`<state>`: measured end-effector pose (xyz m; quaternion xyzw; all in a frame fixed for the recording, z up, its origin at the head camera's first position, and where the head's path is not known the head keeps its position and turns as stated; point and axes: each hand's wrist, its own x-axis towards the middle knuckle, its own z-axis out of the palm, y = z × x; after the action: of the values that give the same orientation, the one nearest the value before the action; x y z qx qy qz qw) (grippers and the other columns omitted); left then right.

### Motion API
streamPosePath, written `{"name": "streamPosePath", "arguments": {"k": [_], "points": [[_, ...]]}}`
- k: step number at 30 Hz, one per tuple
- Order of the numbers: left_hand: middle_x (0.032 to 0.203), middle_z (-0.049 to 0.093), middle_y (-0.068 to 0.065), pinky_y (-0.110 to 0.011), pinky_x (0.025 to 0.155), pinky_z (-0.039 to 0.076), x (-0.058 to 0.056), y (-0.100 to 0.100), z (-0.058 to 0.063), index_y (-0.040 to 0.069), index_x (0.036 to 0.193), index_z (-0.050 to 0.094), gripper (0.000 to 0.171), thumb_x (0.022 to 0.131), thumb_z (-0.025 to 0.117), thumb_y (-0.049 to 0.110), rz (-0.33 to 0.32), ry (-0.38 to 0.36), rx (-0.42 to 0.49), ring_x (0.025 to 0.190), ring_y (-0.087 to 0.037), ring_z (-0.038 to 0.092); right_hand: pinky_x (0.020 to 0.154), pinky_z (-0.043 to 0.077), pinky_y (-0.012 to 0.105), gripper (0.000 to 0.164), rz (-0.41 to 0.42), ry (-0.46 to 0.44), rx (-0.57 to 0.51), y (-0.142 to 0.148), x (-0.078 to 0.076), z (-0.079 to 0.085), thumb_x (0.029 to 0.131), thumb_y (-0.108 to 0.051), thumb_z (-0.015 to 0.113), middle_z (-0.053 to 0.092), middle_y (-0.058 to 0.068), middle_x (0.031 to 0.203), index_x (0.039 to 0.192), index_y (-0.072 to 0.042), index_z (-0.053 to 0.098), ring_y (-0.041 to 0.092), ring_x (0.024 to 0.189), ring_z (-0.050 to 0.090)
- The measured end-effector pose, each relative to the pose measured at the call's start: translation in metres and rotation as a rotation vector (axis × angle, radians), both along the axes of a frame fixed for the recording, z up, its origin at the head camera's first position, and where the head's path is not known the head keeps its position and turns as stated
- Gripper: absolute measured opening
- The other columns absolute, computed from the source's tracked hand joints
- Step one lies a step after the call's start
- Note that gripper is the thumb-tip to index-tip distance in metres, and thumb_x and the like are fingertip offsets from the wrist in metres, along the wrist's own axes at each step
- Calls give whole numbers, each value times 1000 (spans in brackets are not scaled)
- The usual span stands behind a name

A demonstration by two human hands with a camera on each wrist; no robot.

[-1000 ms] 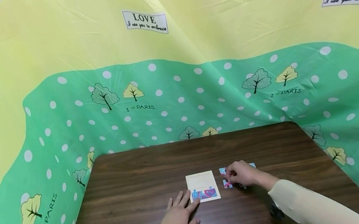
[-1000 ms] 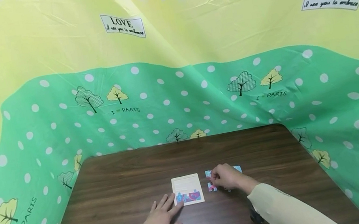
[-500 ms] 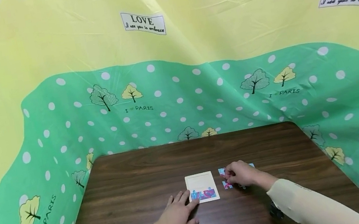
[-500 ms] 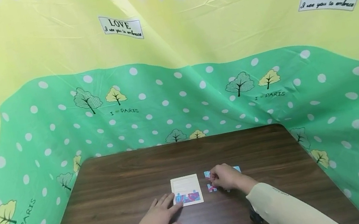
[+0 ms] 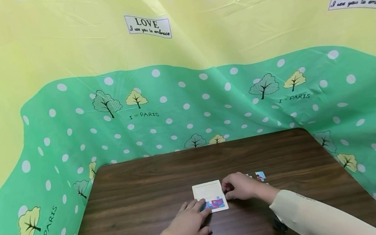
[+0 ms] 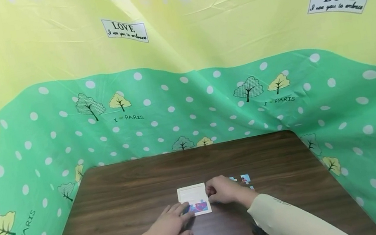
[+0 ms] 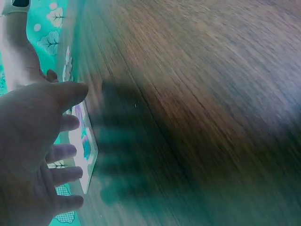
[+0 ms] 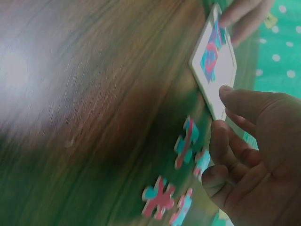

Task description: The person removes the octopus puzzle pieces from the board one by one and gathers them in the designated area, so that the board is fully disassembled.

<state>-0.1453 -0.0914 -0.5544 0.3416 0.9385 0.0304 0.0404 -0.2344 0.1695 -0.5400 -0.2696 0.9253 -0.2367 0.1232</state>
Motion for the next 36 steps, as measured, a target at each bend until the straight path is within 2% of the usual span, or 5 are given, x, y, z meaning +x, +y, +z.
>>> {"name": "streamPosePath", "arguments": {"k": [5, 12, 23, 30, 36], "points": [[158, 47, -5, -58, 112, 43, 0, 6, 0, 24, 150, 55, 62, 97, 61, 54, -41, 9, 3, 142, -32, 49, 72, 50, 31, 16, 67, 41, 12, -15, 2, -1, 85, -19, 83, 67, -3, 88, 97, -14, 74, 11, 80, 57], [159, 48, -1, -58, 112, 43, 2, 10, -4, 24, 149, 55, 61, 97, 61, 55, -77, 30, -10, 142, -32, 49, 77, 53, 35, 21, 80, 58, 48, -30, 5, -5, 84, -19, 83, 70, -1, 96, 103, -13, 76, 14, 85, 61], [160, 46, 0, -56, 110, 45, 6, 10, -2, 24, 151, 54, 66, 95, 63, 56, -74, 28, -27, 144, -31, 48, 81, 55, 37, 25, 87, 91, 112, -36, 10, -9, 80, -26, 87, 68, 0, 101, 99, -13, 78, 15, 89, 63], [162, 43, 0, -56, 109, 46, 5, 11, -6, 24, 152, 52, 70, 93, 65, 58, -65, 19, -25, 146, -33, 44, 80, 55, 37, 28, 81, 82, 131, -37, 13, -5, 77, -26, 89, 67, 0, 101, 100, -13, 79, 15, 88, 62], [164, 40, 0, -59, 107, 47, 6, 11, -10, 24, 154, 49, 73, 91, 67, 57, -55, -4, -18, 148, -34, 41, 79, 55, 35, 29, 85, 88, 141, -36, 12, -9, 77, -27, 90, 66, -2, 102, 101, -15, 79, 13, 86, 61]]}}
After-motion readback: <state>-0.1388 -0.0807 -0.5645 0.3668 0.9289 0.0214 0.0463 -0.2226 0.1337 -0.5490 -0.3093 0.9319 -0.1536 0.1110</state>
